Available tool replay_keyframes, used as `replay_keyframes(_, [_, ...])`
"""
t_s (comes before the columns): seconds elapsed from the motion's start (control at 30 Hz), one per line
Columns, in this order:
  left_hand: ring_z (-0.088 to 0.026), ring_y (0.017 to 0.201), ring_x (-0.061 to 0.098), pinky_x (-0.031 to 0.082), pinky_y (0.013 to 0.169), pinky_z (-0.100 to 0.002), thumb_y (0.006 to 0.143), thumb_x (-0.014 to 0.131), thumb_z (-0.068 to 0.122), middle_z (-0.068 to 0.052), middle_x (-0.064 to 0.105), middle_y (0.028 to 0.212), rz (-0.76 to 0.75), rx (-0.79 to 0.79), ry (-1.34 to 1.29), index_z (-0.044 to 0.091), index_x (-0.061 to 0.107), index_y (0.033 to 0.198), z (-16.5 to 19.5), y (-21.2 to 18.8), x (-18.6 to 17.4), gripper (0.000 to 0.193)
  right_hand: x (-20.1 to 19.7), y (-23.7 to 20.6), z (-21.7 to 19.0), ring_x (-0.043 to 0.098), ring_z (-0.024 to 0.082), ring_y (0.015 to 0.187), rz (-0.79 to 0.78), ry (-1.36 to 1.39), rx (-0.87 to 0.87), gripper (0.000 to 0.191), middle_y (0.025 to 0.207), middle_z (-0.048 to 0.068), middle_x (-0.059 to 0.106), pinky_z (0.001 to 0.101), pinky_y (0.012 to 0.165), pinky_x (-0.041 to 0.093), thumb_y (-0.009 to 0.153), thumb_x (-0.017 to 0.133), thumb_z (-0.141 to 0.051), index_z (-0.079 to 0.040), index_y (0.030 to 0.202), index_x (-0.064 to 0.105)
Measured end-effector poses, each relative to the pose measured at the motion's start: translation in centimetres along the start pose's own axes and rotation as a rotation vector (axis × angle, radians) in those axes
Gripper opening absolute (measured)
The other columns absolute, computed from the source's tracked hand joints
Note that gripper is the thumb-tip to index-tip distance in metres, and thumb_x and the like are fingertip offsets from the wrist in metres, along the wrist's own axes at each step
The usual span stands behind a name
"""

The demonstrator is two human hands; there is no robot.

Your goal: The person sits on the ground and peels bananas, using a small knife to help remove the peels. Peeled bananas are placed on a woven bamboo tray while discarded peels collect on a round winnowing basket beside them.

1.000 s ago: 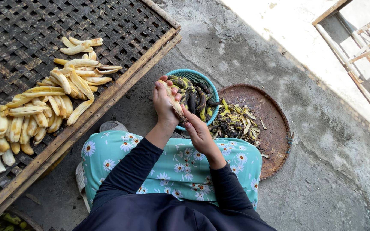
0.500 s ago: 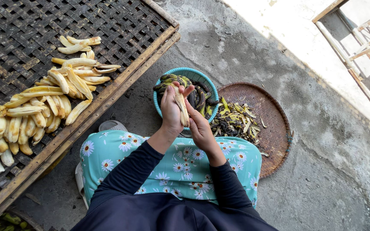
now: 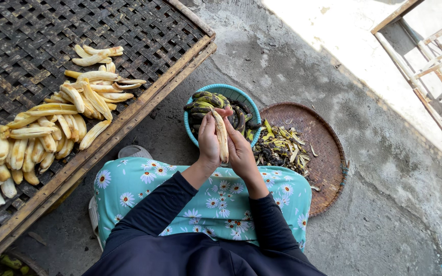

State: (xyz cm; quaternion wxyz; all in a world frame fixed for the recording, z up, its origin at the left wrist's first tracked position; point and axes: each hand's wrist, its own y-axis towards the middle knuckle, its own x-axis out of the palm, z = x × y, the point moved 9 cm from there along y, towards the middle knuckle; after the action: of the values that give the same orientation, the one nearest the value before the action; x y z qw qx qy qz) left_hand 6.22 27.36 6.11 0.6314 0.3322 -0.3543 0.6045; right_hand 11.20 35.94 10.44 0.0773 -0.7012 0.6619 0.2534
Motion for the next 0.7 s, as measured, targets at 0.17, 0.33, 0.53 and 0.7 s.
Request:
replay_keyframes(0.17, [-0.023, 0.120, 0.063, 0.051, 0.106, -0.038, 0.107, 0.047, 0.020, -0.013, 0.066, 0.126, -0.080, -0.233, -0.110, 0.006, 0.054, 0.122, -2.7, 2.2, -1.1, 0.021, -1.6, 0.3, -0.7, 0.066, 0.031, 0.095, 0.090, -0.626, 0.023, 0.059, 0.106, 0.011, 0.066, 0.0426, 0.076, 0.055, 0.100, 0.064, -0.021, -0.022, 0.156, 0.046])
replay_keyframes(0.33, [-0.021, 0.081, 0.072, 0.065, 0.069, -0.037, 0.096, 0.066, 0.010, -0.010, 0.065, 0.099, 0.120, -0.606, 0.110, 0.011, 0.057, 0.113, -8.0, 4.4, -7.1, 0.020, -3.3, 1.3, 1.1, 0.065, 0.033, 0.090, 0.263, -0.946, 0.014, 0.070, 0.102, 0.013, 0.066, 0.0425, 0.069, 0.054, 0.094, 0.066, -0.022, -0.018, 0.159, 0.038])
replay_keyframes(0.53, [-0.025, 0.075, 0.069, 0.068, 0.060, -0.031, 0.102, 0.056, 0.015, -0.021, 0.056, 0.102, 0.830, -0.432, 0.073, -0.003, 0.047, 0.100, 0.6, 8.8, -17.0, 0.020, -10.4, -0.3, 9.3, 0.068, 0.038, 0.098, 0.336, -0.696, 0.310, 0.067, 0.116, 0.021, 0.069, 0.0472, 0.081, 0.054, 0.100, 0.063, -0.020, -0.015, 0.161, 0.035])
replay_keyframes(0.7, [-0.031, 0.110, 0.065, 0.056, 0.088, -0.036, 0.099, 0.060, 0.014, -0.026, 0.053, 0.133, 0.870, 0.066, 0.165, -0.006, 0.020, 0.147, 12.9, 14.8, -17.5, 0.065, -14.4, -1.9, 11.6, 0.067, 0.042, 0.106, 0.418, -0.621, 0.366, 0.065, 0.126, 0.025, 0.067, 0.0497, 0.085, 0.053, 0.100, 0.063, -0.019, -0.012, 0.159, 0.036])
